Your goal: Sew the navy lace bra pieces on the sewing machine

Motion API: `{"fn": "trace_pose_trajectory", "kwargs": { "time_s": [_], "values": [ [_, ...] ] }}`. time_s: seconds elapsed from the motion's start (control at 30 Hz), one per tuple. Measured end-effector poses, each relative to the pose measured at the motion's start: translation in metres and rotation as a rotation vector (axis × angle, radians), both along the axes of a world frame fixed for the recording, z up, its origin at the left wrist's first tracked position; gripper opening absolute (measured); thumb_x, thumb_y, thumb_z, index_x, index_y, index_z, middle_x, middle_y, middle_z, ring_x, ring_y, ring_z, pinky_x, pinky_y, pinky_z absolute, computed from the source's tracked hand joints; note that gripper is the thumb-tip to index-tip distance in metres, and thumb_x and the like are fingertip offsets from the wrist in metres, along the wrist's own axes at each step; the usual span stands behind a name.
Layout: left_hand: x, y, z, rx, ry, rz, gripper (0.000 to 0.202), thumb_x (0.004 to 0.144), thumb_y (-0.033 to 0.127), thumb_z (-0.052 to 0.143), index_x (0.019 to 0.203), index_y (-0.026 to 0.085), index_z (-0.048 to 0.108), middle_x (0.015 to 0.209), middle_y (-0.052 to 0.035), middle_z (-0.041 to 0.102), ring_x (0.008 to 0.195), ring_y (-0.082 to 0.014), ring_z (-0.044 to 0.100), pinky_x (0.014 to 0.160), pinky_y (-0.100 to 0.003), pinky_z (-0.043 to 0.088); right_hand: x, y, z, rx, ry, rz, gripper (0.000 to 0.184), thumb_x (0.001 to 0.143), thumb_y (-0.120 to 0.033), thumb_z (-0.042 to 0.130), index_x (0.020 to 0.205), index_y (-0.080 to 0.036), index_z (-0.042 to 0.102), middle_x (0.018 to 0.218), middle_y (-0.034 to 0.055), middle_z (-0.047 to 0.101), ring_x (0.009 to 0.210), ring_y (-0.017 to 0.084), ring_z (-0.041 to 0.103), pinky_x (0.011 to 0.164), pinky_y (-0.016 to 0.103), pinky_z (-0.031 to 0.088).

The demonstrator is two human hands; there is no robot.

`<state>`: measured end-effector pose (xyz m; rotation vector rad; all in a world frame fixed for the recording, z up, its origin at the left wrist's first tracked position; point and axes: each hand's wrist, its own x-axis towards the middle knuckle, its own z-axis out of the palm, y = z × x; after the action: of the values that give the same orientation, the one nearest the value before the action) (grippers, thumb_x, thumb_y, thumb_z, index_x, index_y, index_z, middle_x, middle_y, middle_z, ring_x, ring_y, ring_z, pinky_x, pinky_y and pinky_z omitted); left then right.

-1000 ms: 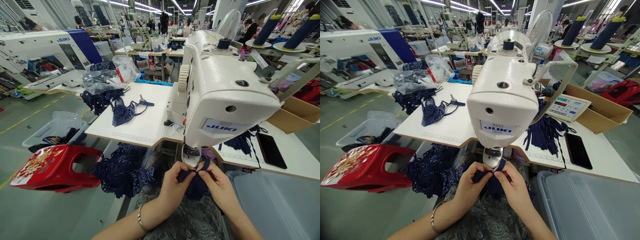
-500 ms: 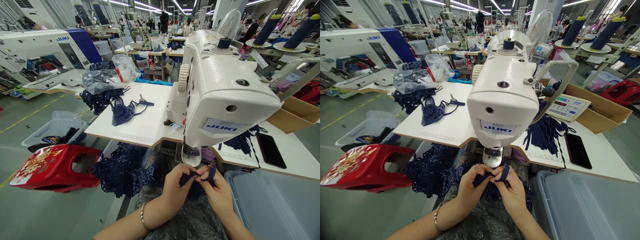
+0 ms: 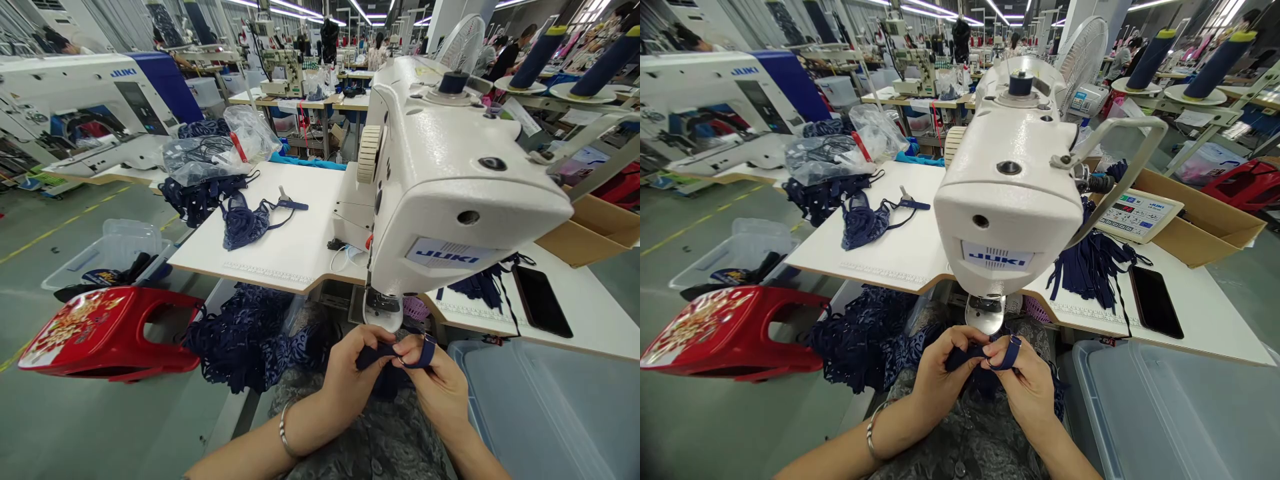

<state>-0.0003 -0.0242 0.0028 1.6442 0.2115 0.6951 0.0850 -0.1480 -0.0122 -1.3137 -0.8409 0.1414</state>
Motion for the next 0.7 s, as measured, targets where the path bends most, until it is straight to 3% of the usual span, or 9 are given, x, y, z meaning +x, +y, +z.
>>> {"fn": "trace_pose_trajectory", "kwargs": {
  "time_s": [0.1, 0.23, 0.3, 0.43, 0.53, 0.63, 0.7],
  "values": [
    [0.0, 0.001, 0.003, 0.027, 0.038, 0.013, 0.022, 0.084, 0.015, 0.064, 0.073, 0.02, 0.046, 0.084, -0.0009, 0.068, 0.077, -0.0135, 0.065, 0.072, -0.023, 0.051, 0.002, -0.002, 0.002, -0.06, 0.03, -0.001, 0.019, 0.088, -0.009, 0.065, 0.087, -0.028, 0.066, 0.089, -0.0011, 0.068, 0.081, 0.015, 0.065, 0.068, 0.023, 0.057],
    [0.0, 0.001, 0.006, -0.052, 0.15, 0.008, 0.021, 0.082, 0.021, 0.067, 0.072, 0.019, 0.049, 0.079, 0.0003, 0.065, 0.074, -0.0126, 0.061, 0.068, -0.021, 0.049, 0.009, -0.005, 0.008, -0.289, 0.169, 0.0, 0.007, 0.086, -0.024, 0.07, 0.081, -0.025, 0.066, 0.086, 0.0011, 0.068, 0.079, 0.019, 0.064, 0.066, 0.026, 0.054],
    [0.0, -0.001, 0.003, -0.097, 0.215, 0.012, 0.019, 0.083, 0.025, 0.067, 0.074, 0.019, 0.05, 0.075, 0.0014, 0.062, 0.07, -0.0118, 0.059, 0.064, -0.02, 0.048, 0.013, -0.003, 0.011, -0.375, 0.226, 0.012, 0.01, 0.086, -0.033, 0.07, 0.084, -0.024, 0.065, 0.085, 0.0022, 0.068, 0.078, 0.02, 0.063, 0.065, 0.028, 0.051],
    [0.0, 0.0, -0.009, -0.089, 0.251, 0.053, 0.015, 0.085, 0.025, 0.063, 0.095, 0.02, 0.052, 0.081, 0.0007, 0.061, 0.074, -0.013, 0.061, 0.065, -0.021, 0.051, 0.023, 0.004, 0.016, -0.458, 0.237, -0.033, 0.019, 0.089, -0.042, 0.064, 0.09, -0.024, 0.062, 0.089, 0.0031, 0.066, 0.082, 0.022, 0.06, 0.071, 0.031, 0.046],
    [-0.003, 0.007, -0.017, 0.152, 0.224, 0.182, 0.032, 0.088, 0.025, 0.062, 0.116, 0.021, 0.049, 0.099, -0.0051, 0.062, 0.089, -0.017, 0.063, 0.074, -0.027, 0.054, 0.027, 0.01, 0.018, -0.547, 0.169, -0.083, 0.021, 0.09, -0.045, 0.061, 0.091, -0.025, 0.061, 0.09, 0.0033, 0.064, 0.082, 0.023, 0.057, 0.072, 0.033, 0.042],
    [-0.007, 0.019, -0.017, 0.608, 0.079, 0.407, 0.046, 0.087, 0.026, 0.067, 0.127, 0.018, 0.048, 0.117, -0.0124, 0.057, 0.111, -0.0229, 0.057, 0.091, -0.034, 0.05, 0.029, 0.013, 0.019, -0.599, 0.088, -0.09, 0.021, 0.092, -0.046, 0.058, 0.091, -0.025, 0.061, 0.092, 0.0038, 0.06, 0.085, 0.023, 0.054, 0.074, 0.034, 0.041],
    [-0.009, 0.026, -0.013, 0.914, -0.046, 0.375, 0.043, 0.088, 0.021, 0.067, 0.128, 0.018, 0.052, 0.12, -0.0108, 0.059, 0.12, -0.0218, 0.053, 0.105, -0.035, 0.04, 0.03, 0.014, 0.018, -0.571, 0.062, -0.066, 0.02, 0.094, -0.044, 0.056, 0.092, -0.025, 0.06, 0.093, 0.0038, 0.058, 0.088, 0.023, 0.053, 0.077, 0.034, 0.041]
  ]
}}
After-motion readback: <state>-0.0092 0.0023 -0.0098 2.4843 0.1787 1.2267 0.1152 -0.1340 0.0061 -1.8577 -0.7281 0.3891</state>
